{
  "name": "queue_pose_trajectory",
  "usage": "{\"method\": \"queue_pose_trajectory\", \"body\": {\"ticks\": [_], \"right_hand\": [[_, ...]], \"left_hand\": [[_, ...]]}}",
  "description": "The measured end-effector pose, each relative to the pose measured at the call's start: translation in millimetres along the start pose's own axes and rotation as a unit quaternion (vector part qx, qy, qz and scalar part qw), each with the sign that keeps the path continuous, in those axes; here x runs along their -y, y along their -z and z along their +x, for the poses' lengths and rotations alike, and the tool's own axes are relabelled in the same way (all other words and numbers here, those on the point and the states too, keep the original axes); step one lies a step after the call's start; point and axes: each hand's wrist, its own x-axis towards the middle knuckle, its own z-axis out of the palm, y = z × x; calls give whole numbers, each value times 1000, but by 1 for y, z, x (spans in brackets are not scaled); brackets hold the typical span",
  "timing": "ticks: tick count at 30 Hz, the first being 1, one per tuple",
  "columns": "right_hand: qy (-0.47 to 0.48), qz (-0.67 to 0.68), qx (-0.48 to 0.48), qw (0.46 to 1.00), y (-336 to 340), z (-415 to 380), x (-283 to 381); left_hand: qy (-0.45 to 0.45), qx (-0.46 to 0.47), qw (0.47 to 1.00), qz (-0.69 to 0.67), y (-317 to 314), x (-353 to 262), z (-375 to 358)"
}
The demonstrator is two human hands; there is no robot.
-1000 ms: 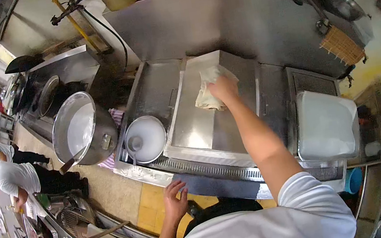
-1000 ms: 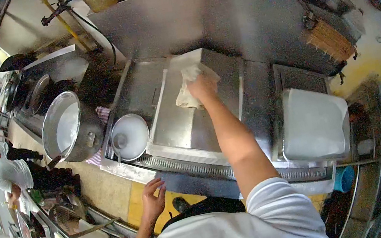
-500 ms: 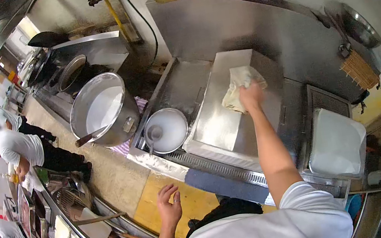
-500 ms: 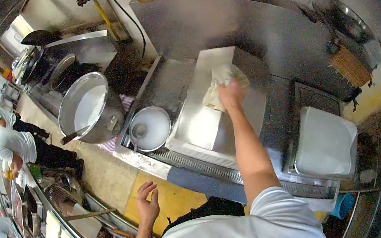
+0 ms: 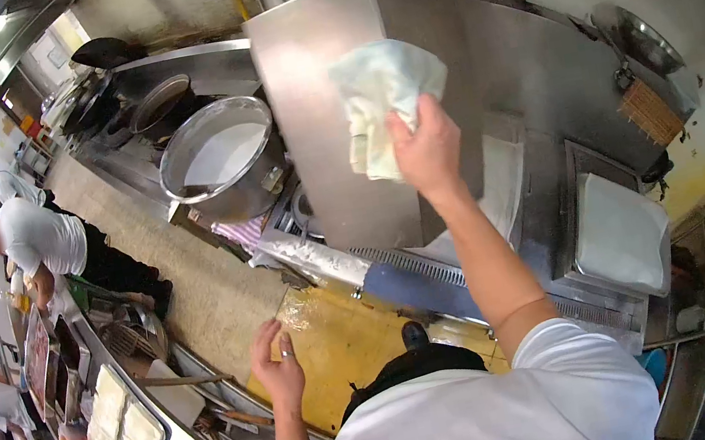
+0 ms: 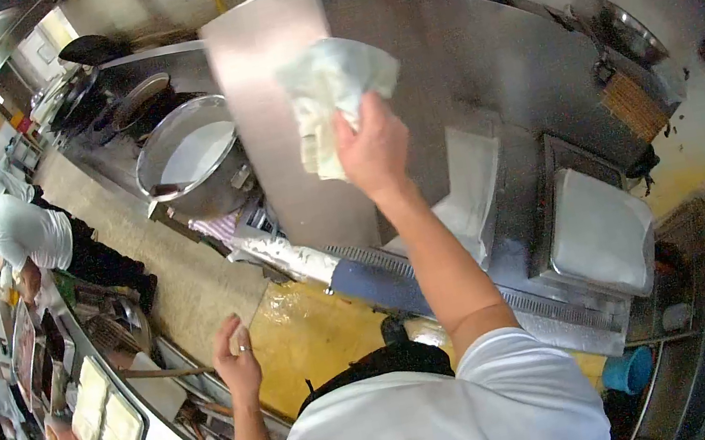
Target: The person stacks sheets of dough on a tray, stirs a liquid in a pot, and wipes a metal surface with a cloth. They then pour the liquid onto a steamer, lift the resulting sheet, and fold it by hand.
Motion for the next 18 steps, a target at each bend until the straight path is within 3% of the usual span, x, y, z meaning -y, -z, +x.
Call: {"method": "queue_pose_trajectory", "body": {"ticks": [5, 8, 12, 18], "right_hand": [[120, 118, 10, 986, -26, -54, 107], [176, 166, 71, 968, -39, -93, 171], [237, 260, 141, 925, -58, -148, 248], [353, 323, 257, 840, -97, -247, 355]], "left_hand": [[-3, -99, 995, -21, 94, 20, -30], [26, -146, 989, 14, 154, 34, -70], [158, -222, 961, -56, 216, 64, -143], [163, -325, 930, 53, 274, 59, -208]]}}
